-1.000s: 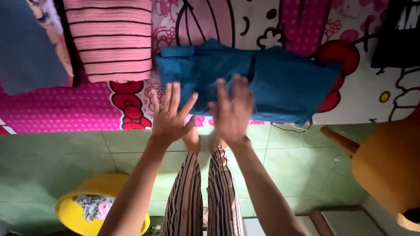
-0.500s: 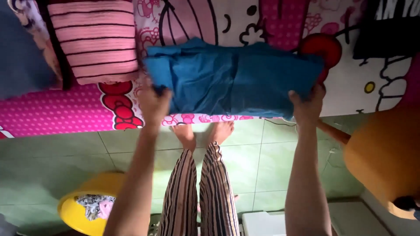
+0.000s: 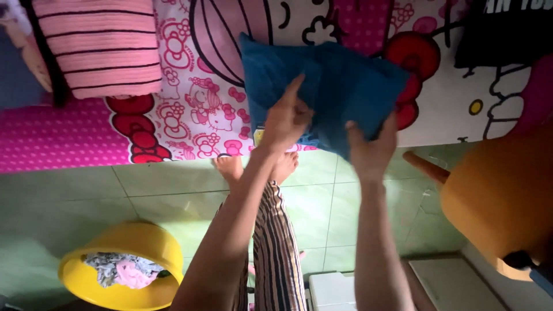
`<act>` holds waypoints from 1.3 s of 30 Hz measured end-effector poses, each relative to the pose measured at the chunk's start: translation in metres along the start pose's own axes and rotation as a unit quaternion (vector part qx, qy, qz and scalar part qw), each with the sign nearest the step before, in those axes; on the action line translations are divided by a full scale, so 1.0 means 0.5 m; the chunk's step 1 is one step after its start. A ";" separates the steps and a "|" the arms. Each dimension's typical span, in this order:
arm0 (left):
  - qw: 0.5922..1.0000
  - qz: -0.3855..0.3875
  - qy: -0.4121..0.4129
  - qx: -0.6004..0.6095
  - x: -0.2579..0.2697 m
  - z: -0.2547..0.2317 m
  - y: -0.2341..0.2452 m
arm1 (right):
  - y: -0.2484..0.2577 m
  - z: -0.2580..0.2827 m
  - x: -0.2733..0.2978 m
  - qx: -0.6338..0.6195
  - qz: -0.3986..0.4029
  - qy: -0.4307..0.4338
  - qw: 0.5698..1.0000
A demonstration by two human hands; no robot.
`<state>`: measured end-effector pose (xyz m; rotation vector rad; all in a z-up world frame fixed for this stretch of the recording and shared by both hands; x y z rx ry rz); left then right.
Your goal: Fold several items of clothing on a bed and organize them into a plastic storage cupboard.
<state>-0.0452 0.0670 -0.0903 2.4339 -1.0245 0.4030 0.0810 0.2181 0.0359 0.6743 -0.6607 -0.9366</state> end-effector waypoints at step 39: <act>0.965 -0.231 -0.125 0.015 -0.085 0.032 0.261 | -0.291 0.090 0.032 0.195 0.071 0.307 0.929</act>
Point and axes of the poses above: each hand's wrist, its own x-axis away from the middle knuckle, its own y-axis out of the back of the hand, z = x × y, the point moved 9 cm from there along -x, towards the middle knuckle, and after that the axes turned 4 degrees about -z, right-handed, at the moved point
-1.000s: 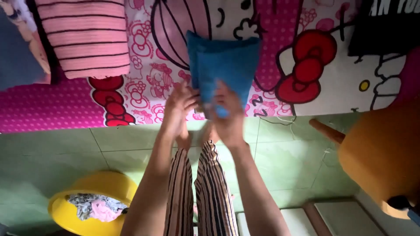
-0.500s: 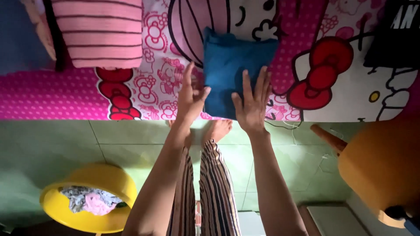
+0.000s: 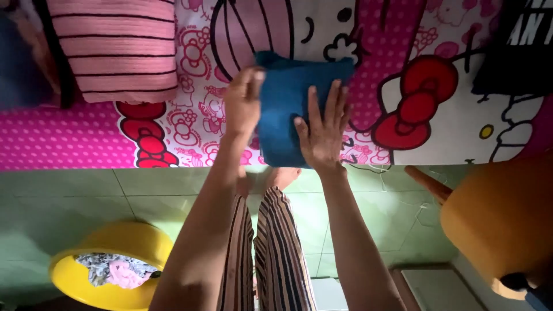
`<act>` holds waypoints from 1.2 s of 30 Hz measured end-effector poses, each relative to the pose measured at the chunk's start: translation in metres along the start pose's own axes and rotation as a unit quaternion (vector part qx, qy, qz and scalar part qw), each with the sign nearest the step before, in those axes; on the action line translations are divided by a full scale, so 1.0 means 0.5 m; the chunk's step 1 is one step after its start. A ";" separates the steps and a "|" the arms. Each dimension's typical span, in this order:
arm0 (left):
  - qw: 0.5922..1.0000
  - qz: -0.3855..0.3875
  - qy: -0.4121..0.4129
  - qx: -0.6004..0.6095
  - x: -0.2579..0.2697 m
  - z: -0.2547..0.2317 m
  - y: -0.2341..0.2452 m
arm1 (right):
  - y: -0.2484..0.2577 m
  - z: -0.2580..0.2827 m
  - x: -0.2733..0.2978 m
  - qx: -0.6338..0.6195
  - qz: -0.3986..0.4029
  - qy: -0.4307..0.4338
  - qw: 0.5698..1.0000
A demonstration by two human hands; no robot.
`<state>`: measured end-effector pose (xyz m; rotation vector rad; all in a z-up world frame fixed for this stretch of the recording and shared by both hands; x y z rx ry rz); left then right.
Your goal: Fold several items of clothing on a bed and organize them into a plastic storage cupboard.
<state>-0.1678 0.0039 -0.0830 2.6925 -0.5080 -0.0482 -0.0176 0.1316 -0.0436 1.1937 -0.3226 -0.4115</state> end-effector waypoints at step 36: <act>0.689 0.061 0.595 0.408 0.122 -0.064 -0.033 | 0.097 0.126 0.010 -0.153 -0.037 -0.175 0.972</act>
Point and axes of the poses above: each hand's wrist, its own x-axis away from the middle knuckle, its own y-axis out of the back of the hand, z = x × y, the point moved 9 cm from there along -x, towards the middle knuckle, and after that the axes turned 4 degrees about -z, right-handed, at the moved point
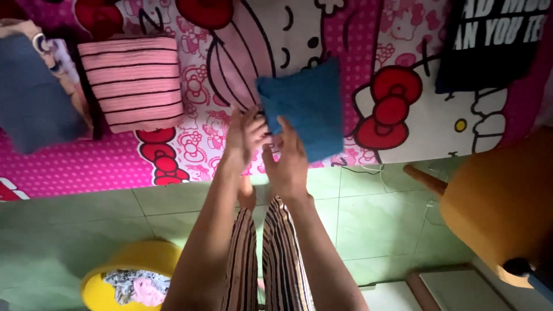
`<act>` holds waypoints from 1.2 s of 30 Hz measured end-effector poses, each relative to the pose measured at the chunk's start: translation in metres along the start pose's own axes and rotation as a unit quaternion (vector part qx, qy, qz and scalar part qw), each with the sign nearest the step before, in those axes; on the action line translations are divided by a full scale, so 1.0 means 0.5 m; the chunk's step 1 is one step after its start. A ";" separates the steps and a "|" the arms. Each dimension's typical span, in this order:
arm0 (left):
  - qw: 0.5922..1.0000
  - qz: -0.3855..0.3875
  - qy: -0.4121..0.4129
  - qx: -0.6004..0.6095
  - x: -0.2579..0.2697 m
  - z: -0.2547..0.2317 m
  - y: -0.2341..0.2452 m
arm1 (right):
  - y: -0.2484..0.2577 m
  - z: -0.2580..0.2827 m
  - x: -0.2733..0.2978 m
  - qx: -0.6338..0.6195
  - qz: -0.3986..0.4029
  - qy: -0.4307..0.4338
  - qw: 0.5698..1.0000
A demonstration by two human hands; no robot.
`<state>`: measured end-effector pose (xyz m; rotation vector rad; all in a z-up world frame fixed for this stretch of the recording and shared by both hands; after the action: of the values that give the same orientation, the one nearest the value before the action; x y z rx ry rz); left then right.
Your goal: Fold several items of clothing on a bed and organize them into a plastic storage cupboard.
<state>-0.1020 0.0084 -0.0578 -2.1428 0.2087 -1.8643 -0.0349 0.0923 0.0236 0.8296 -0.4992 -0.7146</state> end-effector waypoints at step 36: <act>0.927 0.166 -0.175 -0.286 0.064 0.189 -0.619 | 0.587 -0.371 -0.299 -0.278 0.043 -0.312 0.908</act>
<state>-0.0295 0.3035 0.0578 -2.5492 1.0714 -1.3018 0.0952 0.4304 0.1316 0.0221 -0.8453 -0.9791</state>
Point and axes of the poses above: each hand's wrist, its own x-axis away from the middle knuckle, its own y-axis out of the back of the hand, z = x × y, the point moved 9 cm from there along -x, towards the middle knuckle, and after that the axes turned 4 degrees about -z, right-handed, at the moved point
